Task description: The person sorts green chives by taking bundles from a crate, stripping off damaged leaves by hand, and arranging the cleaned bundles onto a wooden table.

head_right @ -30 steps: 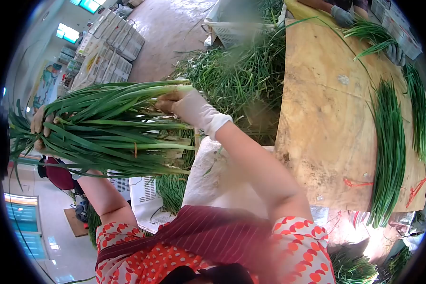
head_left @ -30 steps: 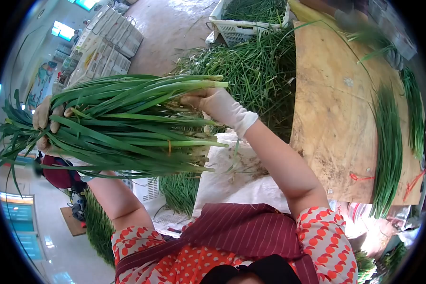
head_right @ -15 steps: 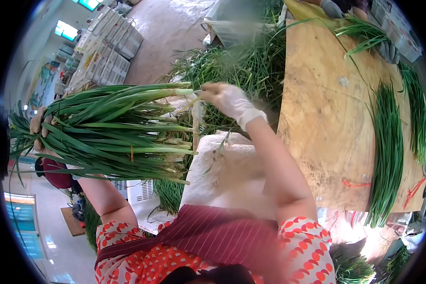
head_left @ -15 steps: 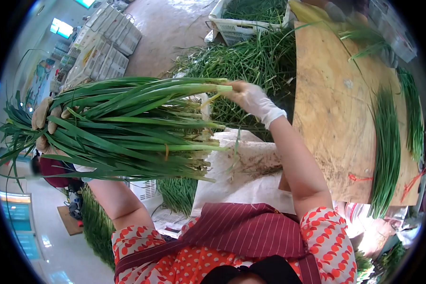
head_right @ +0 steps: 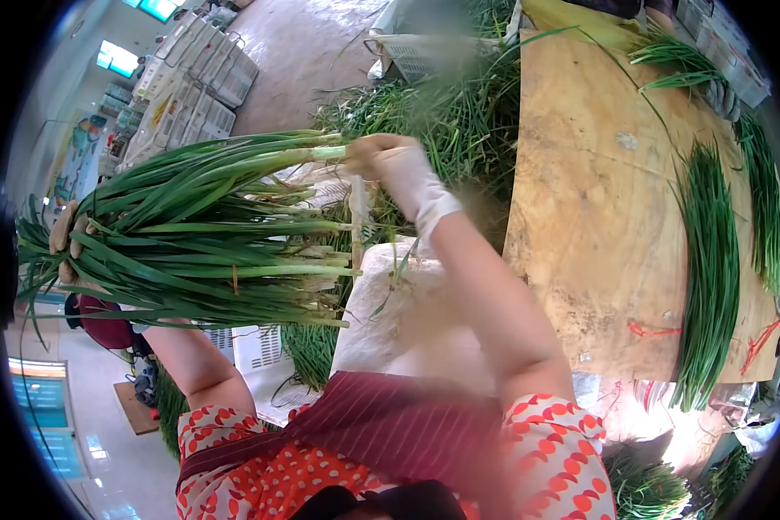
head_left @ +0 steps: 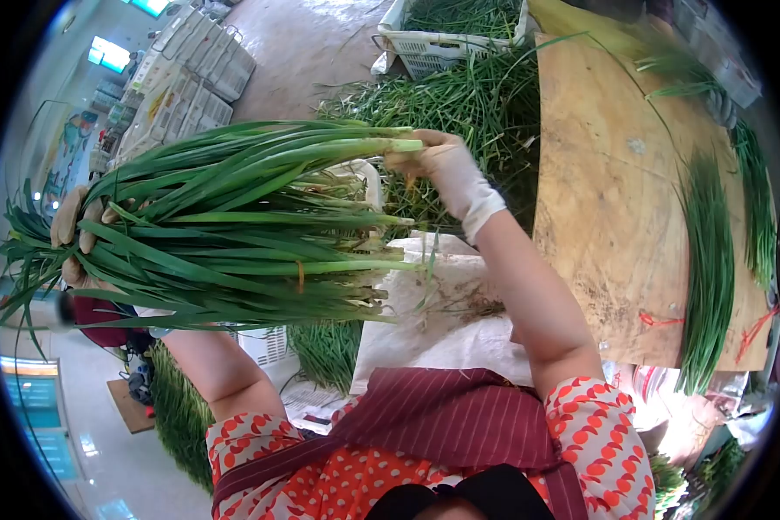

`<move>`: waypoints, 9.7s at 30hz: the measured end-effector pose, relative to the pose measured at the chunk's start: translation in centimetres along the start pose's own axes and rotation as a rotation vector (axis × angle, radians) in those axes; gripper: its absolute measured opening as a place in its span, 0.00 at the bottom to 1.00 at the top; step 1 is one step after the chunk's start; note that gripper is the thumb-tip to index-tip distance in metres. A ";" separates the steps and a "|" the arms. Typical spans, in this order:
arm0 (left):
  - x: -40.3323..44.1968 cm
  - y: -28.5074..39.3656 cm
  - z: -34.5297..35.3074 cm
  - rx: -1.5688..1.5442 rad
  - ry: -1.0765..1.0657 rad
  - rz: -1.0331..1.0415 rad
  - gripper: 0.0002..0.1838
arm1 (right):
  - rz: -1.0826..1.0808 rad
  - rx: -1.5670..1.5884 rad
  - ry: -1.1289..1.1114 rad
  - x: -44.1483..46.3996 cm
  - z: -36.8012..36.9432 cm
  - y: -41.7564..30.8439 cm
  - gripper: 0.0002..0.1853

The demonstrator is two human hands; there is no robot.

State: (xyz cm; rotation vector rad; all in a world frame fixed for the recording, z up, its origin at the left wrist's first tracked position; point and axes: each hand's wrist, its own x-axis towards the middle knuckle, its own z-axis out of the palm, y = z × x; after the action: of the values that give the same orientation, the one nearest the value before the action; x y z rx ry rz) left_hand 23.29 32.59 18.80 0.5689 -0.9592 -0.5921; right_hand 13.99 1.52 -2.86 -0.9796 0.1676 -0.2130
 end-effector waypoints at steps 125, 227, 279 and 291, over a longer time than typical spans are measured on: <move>0.2 -10.0 -3.4 0.560 0.834 0.419 0.10 | 0.058 -0.284 -0.294 -4.3 -4.3 -3.7 0.38; -7.5 -9.1 -5.0 0.095 0.754 0.311 0.20 | 0.180 0.091 -0.295 -0.8 3.3 0.9 0.32; -6.8 -10.2 -3.9 -0.013 0.775 0.330 0.19 | -1.066 -1.474 0.139 -1.3 6.6 -5.0 0.17; -5.3 -11.6 -1.7 0.076 0.724 0.221 0.18 | -0.771 -1.034 -0.174 1.2 12.7 -6.2 0.08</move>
State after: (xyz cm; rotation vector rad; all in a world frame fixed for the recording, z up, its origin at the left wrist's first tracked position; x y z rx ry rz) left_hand 20.01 28.39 7.06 0.6689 -0.3487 -0.1218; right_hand 17.50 8.07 9.25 -2.0642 -0.3134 -0.7907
